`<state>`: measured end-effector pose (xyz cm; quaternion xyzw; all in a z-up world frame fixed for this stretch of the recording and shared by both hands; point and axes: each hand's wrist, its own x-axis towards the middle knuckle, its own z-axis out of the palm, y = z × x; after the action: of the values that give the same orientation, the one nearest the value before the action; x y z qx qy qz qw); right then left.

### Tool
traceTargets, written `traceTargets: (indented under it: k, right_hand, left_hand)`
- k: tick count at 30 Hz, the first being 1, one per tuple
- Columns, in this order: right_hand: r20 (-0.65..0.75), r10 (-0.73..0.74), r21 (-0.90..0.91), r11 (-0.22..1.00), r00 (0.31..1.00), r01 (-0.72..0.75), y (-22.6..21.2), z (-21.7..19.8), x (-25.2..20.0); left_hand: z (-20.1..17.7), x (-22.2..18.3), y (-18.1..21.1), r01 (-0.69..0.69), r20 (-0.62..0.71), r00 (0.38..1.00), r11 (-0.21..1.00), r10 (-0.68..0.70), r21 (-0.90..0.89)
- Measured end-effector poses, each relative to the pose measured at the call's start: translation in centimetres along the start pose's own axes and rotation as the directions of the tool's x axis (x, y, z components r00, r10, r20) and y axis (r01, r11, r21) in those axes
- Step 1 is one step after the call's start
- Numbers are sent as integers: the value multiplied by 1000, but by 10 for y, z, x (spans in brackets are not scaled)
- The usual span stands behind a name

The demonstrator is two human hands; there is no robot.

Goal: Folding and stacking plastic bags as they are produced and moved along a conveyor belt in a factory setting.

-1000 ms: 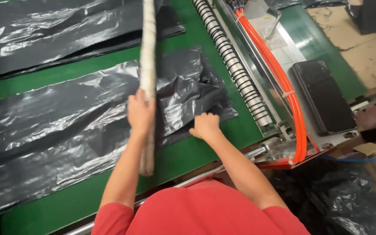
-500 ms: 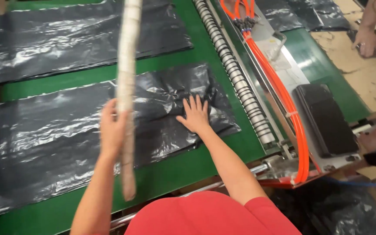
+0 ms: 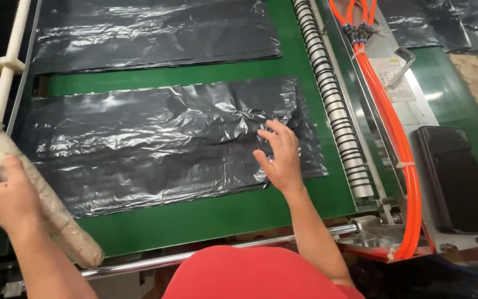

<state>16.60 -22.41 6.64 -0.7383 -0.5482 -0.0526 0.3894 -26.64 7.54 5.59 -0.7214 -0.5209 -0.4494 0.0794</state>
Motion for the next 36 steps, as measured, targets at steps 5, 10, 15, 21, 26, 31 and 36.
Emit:
traceTargets:
  k: [5, 10, 15, 21, 26, 31, 36]
  right_hand:
    - [-405, -188, 16, 977, 895, 212, -10, -10, -8]
    - [-582, -262, 7, 945, 770, 327, 15, 4, -15]
    - [-603, -308, -31, 931, 736, 363, 5, -6, -7]
    - [-556, -224, -17, 966, 800, 258, 25, -7, -1]
    - [-383, 12, 31, 1000, 923, 0, 45, 13, -7]
    - [383, 359, -275, 924, 851, -266, 45, 31, -11]
    - [545, 401, -422, 890, 736, -173, 75, 75, -29]
  left_hand:
    - [42, -3, 40, 20, 54, 998, 999, -18, -28]
    - [125, -41, 147, 159, 345, 933, 977, -101, -143]
    - [148, -97, 298, 190, 604, 796, 932, 37, -309]
    - [177, -163, 368, 50, 765, 609, 952, 210, -301]
    - [156, -147, 363, 176, 821, 524, 915, 226, -364]
    - [144, -111, 298, 386, 724, 648, 717, 236, -580]
    - [81, -61, 216, 419, 617, 784, 679, 65, -603]
